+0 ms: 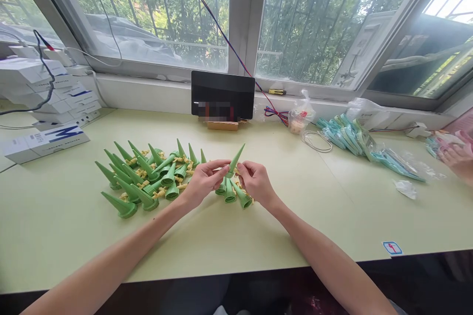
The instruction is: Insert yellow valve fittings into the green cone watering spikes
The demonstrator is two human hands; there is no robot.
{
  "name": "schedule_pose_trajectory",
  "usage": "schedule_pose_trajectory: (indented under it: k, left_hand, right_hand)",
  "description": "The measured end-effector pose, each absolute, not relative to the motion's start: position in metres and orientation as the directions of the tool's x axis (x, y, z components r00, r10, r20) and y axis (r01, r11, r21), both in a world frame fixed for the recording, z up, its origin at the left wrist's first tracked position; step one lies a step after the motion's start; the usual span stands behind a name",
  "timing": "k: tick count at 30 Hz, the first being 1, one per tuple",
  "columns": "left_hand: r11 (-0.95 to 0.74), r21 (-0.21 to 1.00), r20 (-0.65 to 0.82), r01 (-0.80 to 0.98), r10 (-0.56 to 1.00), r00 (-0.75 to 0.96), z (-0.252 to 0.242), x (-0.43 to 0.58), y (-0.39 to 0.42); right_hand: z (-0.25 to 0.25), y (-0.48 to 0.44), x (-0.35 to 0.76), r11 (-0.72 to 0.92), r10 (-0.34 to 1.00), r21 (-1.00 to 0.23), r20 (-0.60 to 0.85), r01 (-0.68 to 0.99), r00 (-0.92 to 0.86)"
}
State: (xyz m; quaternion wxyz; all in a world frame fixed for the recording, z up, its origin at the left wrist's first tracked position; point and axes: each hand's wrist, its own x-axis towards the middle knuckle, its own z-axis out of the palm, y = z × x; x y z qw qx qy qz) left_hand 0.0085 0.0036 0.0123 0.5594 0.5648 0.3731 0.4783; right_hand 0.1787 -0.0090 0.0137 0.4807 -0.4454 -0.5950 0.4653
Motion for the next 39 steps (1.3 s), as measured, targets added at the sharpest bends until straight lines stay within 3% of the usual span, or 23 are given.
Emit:
schedule_pose_trajectory:
  k: [4,10,15,39]
  left_hand:
    - [-0.106,0.988,0.131,-0.108,0.957,0.258,0.0132,0.01,0.0033]
    - [-0.087,0.992,0.107,-0.092,0.964,0.244,0.0124,0.0124,0.0036]
    - [-0.1,0.992,0.117,-0.083,0.965,0.234,0.0121,0.0111,0.0042]
    - [-0.079,0.993,0.099,-0.091,0.964,0.246,0.007,0.0105,0.0043]
  right_hand:
    - [0.0139,-0.008,0.1777,0.192,0.975,-0.978,0.181,0.086,-0.128]
    - [0.0107,-0.0079,0.1801,0.343,0.939,-0.896,0.317,0.284,-0.132]
    - [0.0106,-0.0101,0.1799,0.396,0.918,-0.847,0.362,0.354,-0.16]
    - [0.0067,-0.0107,0.1797,0.41,0.912,-0.846,0.377,0.34,-0.162]
